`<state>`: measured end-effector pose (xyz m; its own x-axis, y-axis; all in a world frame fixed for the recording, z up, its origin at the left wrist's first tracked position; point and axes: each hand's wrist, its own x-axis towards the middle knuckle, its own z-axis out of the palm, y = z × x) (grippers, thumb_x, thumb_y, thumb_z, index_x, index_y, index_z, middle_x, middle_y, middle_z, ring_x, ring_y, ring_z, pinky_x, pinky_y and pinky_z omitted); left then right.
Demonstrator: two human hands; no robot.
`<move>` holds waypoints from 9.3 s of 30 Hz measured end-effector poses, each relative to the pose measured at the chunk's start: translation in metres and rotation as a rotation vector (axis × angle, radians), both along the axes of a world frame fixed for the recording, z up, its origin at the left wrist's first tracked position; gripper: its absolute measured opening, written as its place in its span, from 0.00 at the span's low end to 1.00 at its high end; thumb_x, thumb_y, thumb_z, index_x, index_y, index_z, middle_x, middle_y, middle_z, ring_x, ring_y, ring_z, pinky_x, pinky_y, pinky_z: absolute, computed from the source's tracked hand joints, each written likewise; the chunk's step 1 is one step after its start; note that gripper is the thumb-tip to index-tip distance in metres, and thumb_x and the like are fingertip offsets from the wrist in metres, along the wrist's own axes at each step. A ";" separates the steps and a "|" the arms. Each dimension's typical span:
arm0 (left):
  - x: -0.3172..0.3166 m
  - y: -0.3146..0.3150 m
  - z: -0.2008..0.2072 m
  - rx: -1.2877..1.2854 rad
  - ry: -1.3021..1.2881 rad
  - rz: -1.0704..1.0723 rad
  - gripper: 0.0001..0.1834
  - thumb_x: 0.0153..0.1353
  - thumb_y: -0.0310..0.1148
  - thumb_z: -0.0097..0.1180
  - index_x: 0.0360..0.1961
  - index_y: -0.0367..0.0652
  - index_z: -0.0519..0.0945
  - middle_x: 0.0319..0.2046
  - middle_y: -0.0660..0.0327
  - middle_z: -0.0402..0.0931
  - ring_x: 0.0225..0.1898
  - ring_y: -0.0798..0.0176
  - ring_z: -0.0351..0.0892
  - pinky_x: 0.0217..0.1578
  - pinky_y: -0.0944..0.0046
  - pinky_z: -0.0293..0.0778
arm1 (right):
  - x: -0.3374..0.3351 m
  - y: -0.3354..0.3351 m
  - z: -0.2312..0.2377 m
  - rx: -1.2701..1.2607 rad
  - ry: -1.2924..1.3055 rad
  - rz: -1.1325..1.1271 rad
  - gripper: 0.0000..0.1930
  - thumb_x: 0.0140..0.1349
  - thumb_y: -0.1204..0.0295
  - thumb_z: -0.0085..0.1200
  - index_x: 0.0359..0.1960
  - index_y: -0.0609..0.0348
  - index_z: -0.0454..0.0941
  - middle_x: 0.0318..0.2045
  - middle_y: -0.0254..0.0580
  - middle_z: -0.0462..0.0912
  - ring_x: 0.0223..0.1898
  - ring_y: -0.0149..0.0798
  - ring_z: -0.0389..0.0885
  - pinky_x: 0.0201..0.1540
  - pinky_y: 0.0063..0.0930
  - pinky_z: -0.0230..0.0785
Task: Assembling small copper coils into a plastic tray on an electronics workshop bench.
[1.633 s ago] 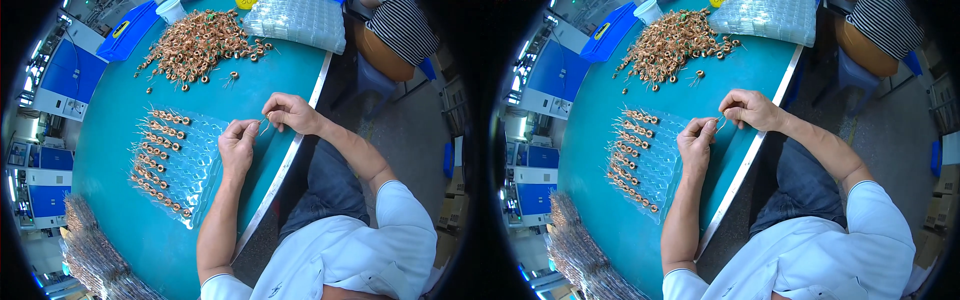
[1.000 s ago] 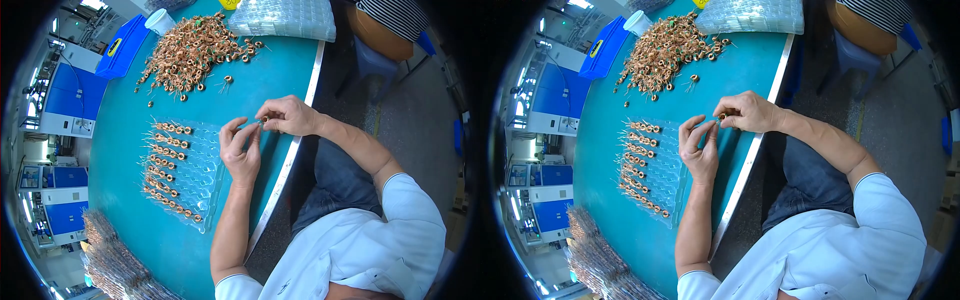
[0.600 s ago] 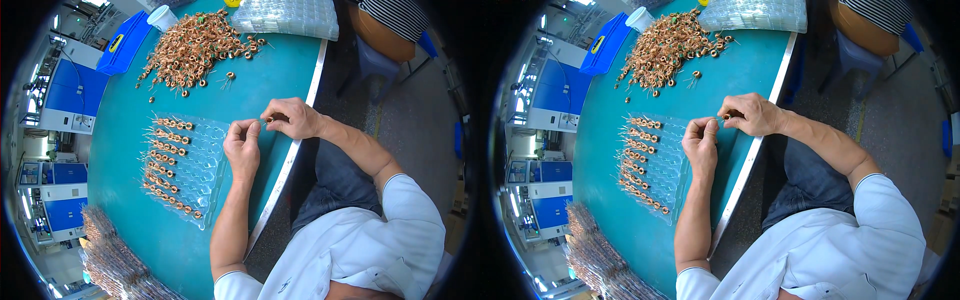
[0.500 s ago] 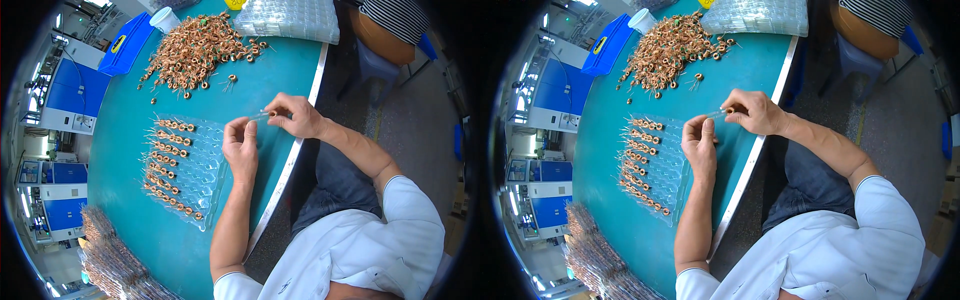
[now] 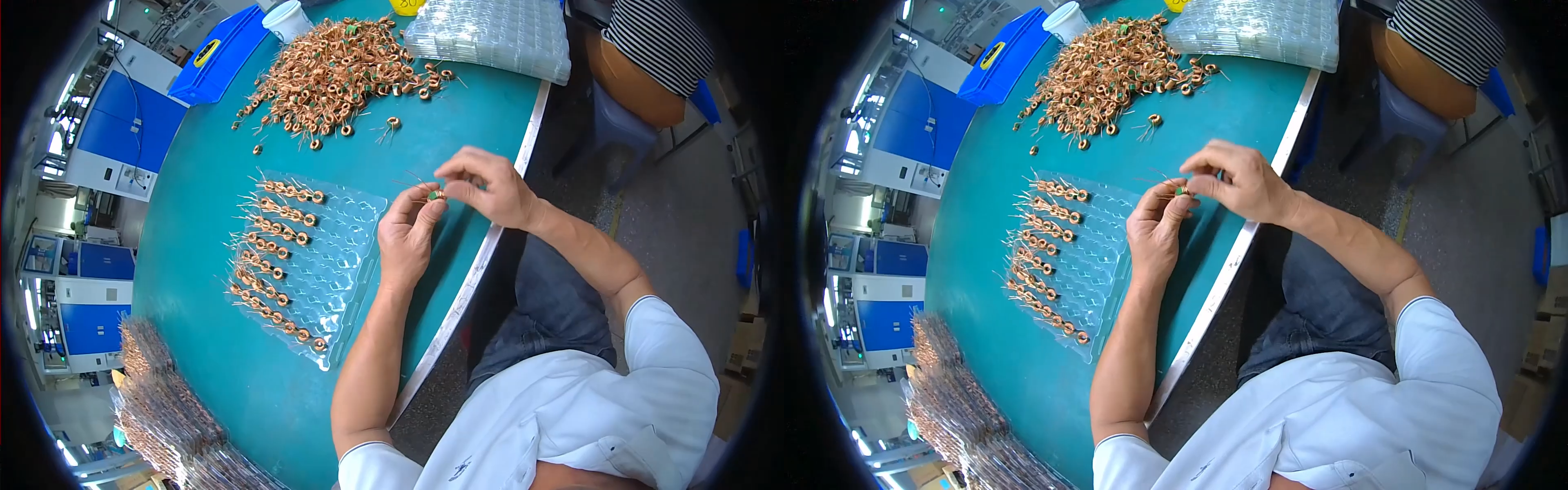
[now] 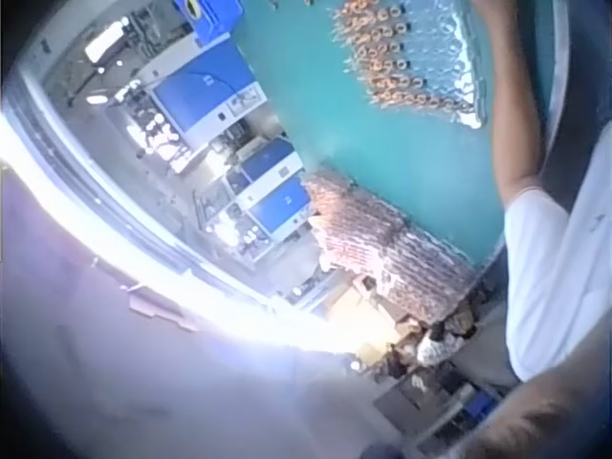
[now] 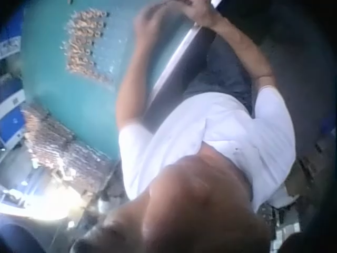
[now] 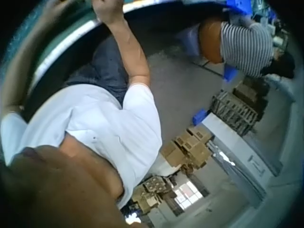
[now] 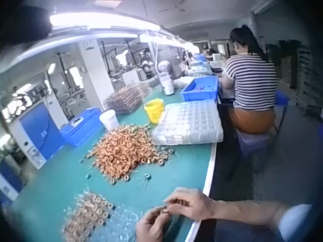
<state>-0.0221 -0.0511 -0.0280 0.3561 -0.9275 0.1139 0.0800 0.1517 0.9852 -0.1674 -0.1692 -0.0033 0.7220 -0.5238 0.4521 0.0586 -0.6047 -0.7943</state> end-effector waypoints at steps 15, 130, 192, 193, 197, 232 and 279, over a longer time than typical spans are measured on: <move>0.003 0.002 -0.005 0.080 -0.063 -0.016 0.09 0.62 0.30 0.62 0.40 0.36 0.79 0.31 0.66 0.80 0.34 0.75 0.76 0.36 0.72 0.73 | 0.024 -0.015 0.004 0.237 0.026 0.203 0.06 0.58 0.78 0.61 0.37 0.64 0.81 0.31 0.36 0.80 0.33 0.26 0.78 0.36 0.20 0.72; 0.013 -0.003 -0.002 -0.144 0.430 0.137 0.13 0.66 0.30 0.56 0.46 0.32 0.75 0.37 0.55 0.79 0.34 0.68 0.79 0.34 0.71 0.75 | 0.027 -0.001 -0.012 0.199 0.038 0.111 0.13 0.57 0.73 0.65 0.41 0.64 0.77 0.31 0.37 0.83 0.34 0.28 0.82 0.39 0.22 0.75; 0.013 0.000 -0.014 -0.042 0.075 0.144 0.15 0.58 0.20 0.62 0.47 0.35 0.77 0.37 0.59 0.80 0.37 0.69 0.79 0.39 0.70 0.78 | 0.050 -0.029 -0.024 0.655 0.024 0.271 0.08 0.62 0.72 0.60 0.29 0.59 0.73 0.27 0.38 0.81 0.24 0.25 0.78 0.22 0.16 0.67; 0.013 0.001 -0.013 -0.041 0.076 0.146 0.15 0.58 0.20 0.62 0.47 0.35 0.77 0.37 0.59 0.80 0.37 0.69 0.79 0.39 0.70 0.78 | 0.050 -0.029 -0.025 0.655 0.025 0.272 0.08 0.62 0.72 0.60 0.29 0.59 0.73 0.27 0.38 0.81 0.24 0.25 0.78 0.22 0.16 0.67; 0.012 0.002 -0.012 -0.044 0.111 0.121 0.12 0.59 0.18 0.58 0.44 0.35 0.77 0.35 0.62 0.79 0.35 0.71 0.77 0.37 0.70 0.76 | 0.051 -0.028 -0.032 0.698 0.026 0.262 0.08 0.64 0.72 0.58 0.31 0.59 0.71 0.28 0.39 0.80 0.24 0.24 0.77 0.22 0.15 0.68; 0.016 0.003 -0.018 -0.097 0.201 0.008 0.14 0.59 0.20 0.61 0.46 0.36 0.76 0.35 0.60 0.79 0.35 0.69 0.78 0.37 0.69 0.77 | 0.059 -0.014 -0.027 0.982 -0.293 0.259 0.10 0.69 0.70 0.50 0.31 0.56 0.64 0.24 0.42 0.77 0.14 0.24 0.70 0.11 0.14 0.61; 0.019 0.010 -0.014 -0.178 0.069 0.208 0.14 0.62 0.25 0.61 0.47 0.32 0.77 0.40 0.58 0.80 0.42 0.67 0.80 0.45 0.70 0.76 | 0.050 0.007 -0.026 0.600 -0.018 0.193 0.10 0.65 0.75 0.54 0.47 0.63 0.77 0.37 0.35 0.81 0.34 0.25 0.78 0.36 0.19 0.74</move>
<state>-0.0031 -0.0413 -0.0424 0.5497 -0.8009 0.2376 0.0950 0.3425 0.9347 -0.1173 -0.1622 -0.0294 0.8237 -0.5513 0.1327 0.1385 -0.0313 -0.9899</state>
